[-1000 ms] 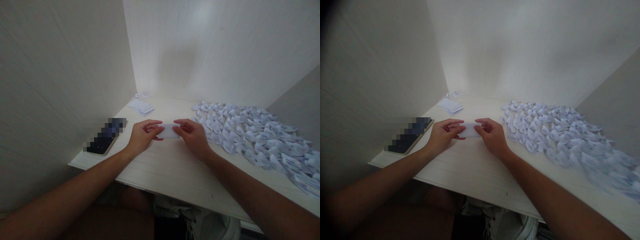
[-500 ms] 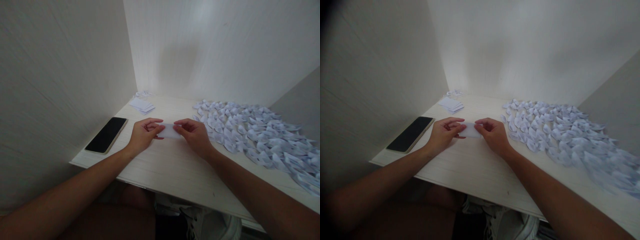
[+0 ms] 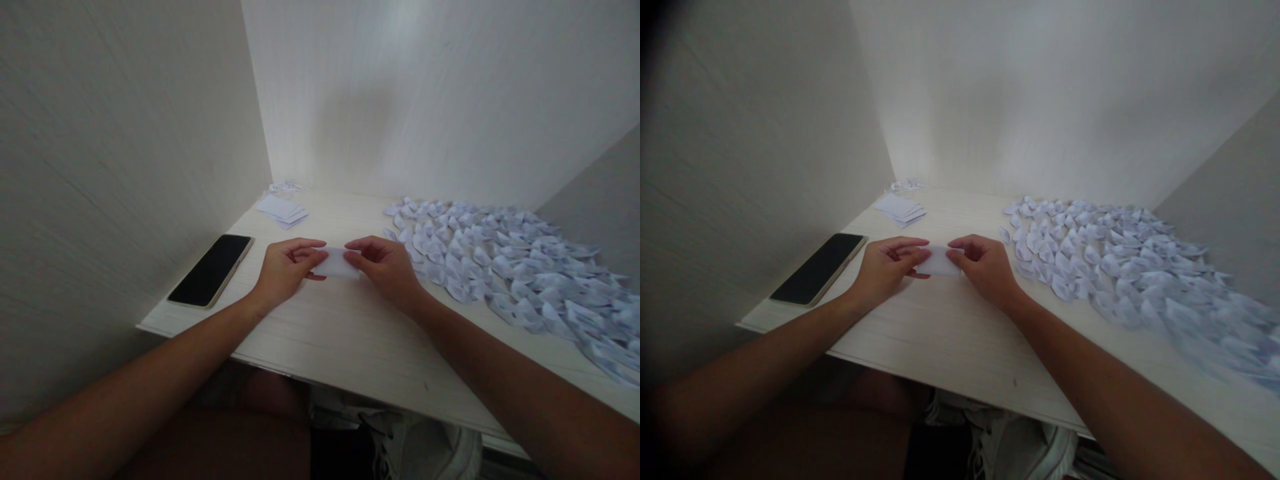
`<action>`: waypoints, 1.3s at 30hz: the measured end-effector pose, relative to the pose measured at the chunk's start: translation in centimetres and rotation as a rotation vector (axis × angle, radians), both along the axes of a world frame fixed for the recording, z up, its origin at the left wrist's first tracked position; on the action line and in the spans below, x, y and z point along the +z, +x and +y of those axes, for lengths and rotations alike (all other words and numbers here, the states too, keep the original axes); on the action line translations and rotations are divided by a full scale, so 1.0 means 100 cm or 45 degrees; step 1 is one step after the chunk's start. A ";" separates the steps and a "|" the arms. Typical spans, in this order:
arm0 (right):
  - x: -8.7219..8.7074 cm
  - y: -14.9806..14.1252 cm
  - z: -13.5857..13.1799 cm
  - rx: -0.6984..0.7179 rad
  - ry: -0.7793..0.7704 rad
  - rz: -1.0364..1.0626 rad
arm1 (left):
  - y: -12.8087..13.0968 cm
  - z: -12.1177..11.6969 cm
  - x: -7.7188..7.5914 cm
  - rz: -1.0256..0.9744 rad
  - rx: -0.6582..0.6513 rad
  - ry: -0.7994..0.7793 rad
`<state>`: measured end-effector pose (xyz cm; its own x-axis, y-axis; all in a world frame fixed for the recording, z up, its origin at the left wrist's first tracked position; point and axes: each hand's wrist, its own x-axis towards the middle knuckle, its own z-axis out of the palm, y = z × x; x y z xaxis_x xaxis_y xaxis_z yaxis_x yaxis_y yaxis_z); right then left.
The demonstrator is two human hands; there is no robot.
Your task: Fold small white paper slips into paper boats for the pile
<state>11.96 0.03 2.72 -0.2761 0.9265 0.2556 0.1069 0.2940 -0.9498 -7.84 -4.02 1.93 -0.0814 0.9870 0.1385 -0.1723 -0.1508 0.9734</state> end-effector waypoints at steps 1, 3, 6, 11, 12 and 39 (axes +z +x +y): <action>0.000 0.000 0.000 0.002 0.005 -0.005 | 0.000 0.000 0.000 0.004 -0.003 0.002; 0.000 0.000 0.000 0.021 0.007 -0.007 | -0.001 0.000 -0.001 0.010 -0.010 0.011; 0.000 0.000 0.000 0.035 0.047 -0.031 | -0.001 -0.001 0.000 0.000 -0.020 0.008; 0.004 0.002 -0.003 -0.020 0.235 -0.209 | 0.000 0.000 0.001 -0.033 -0.001 -0.022; 0.005 0.003 -0.004 -0.023 0.277 -0.233 | 0.000 0.000 0.001 -0.029 0.002 -0.025; 0.008 0.007 0.001 0.264 0.052 -0.393 | -0.001 0.002 -0.001 0.070 -0.089 -0.009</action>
